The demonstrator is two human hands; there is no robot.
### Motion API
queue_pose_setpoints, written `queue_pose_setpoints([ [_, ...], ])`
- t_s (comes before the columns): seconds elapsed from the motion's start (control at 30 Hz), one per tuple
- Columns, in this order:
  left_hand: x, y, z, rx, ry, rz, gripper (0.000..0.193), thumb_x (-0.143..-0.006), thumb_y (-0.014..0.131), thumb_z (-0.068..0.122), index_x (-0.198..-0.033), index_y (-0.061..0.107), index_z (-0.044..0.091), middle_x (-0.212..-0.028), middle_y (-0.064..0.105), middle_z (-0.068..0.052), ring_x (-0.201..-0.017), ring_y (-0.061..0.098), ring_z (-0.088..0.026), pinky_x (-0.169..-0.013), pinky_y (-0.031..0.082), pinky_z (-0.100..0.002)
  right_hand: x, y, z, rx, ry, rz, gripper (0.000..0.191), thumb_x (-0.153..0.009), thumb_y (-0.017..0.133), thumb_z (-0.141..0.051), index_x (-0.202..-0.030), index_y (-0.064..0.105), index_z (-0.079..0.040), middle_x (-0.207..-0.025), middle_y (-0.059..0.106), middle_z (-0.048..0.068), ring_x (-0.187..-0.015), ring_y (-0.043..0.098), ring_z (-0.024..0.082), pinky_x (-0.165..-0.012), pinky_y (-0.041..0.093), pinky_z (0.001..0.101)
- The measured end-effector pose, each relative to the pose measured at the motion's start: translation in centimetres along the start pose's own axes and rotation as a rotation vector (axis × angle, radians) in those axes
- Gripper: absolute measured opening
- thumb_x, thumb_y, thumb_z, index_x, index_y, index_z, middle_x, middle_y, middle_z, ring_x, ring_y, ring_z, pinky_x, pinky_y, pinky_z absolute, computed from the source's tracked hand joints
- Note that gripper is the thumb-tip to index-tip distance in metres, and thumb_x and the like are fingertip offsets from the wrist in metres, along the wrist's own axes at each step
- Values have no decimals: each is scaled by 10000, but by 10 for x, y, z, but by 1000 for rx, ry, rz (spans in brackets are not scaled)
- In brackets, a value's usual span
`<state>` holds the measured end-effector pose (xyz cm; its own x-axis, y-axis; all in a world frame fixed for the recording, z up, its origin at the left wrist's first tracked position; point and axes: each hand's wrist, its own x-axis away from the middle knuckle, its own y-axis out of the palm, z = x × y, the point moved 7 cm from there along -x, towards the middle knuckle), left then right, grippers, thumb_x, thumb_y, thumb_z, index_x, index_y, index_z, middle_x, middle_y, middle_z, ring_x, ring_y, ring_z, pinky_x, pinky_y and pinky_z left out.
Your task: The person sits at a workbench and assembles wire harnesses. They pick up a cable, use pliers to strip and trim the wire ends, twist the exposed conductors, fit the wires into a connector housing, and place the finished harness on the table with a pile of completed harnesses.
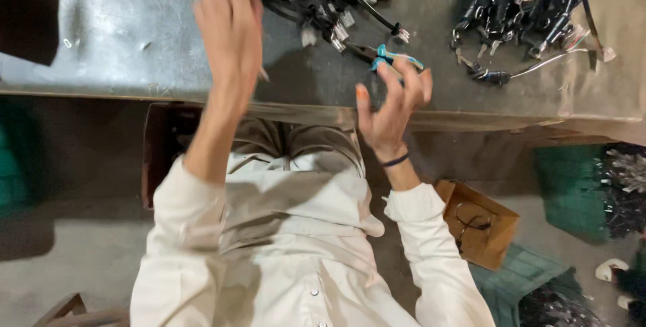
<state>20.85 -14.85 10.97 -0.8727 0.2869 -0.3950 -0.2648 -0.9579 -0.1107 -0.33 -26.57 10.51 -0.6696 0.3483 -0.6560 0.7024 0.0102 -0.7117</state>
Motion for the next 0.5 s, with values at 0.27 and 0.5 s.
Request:
queue_pose_setpoints([
  [0.27, 116, -27, -57, 895, -706, 101, 231, -1115, 420, 360, -1139, 528, 158, -644, 300, 45, -463, 268, -70, -412, 216, -264, 67, 42, -58, -558, -107, -307, 219, -1030, 618, -283, -1113, 698, -96, -1017, 676, 81, -957, 636, 303, -915, 467, 449],
  [0.5, 186, -39, -76, 989, -782, 154, 326, -1128, 409, 420, -1034, 517, 128, -644, 269, 72, -466, 193, -47, -397, 161, -241, 142, 74, -83, -1044, 211, -901, 267, -1040, 603, -161, -826, 543, -13, -759, 521, 129, -682, 537, 292, -657, 469, 383],
])
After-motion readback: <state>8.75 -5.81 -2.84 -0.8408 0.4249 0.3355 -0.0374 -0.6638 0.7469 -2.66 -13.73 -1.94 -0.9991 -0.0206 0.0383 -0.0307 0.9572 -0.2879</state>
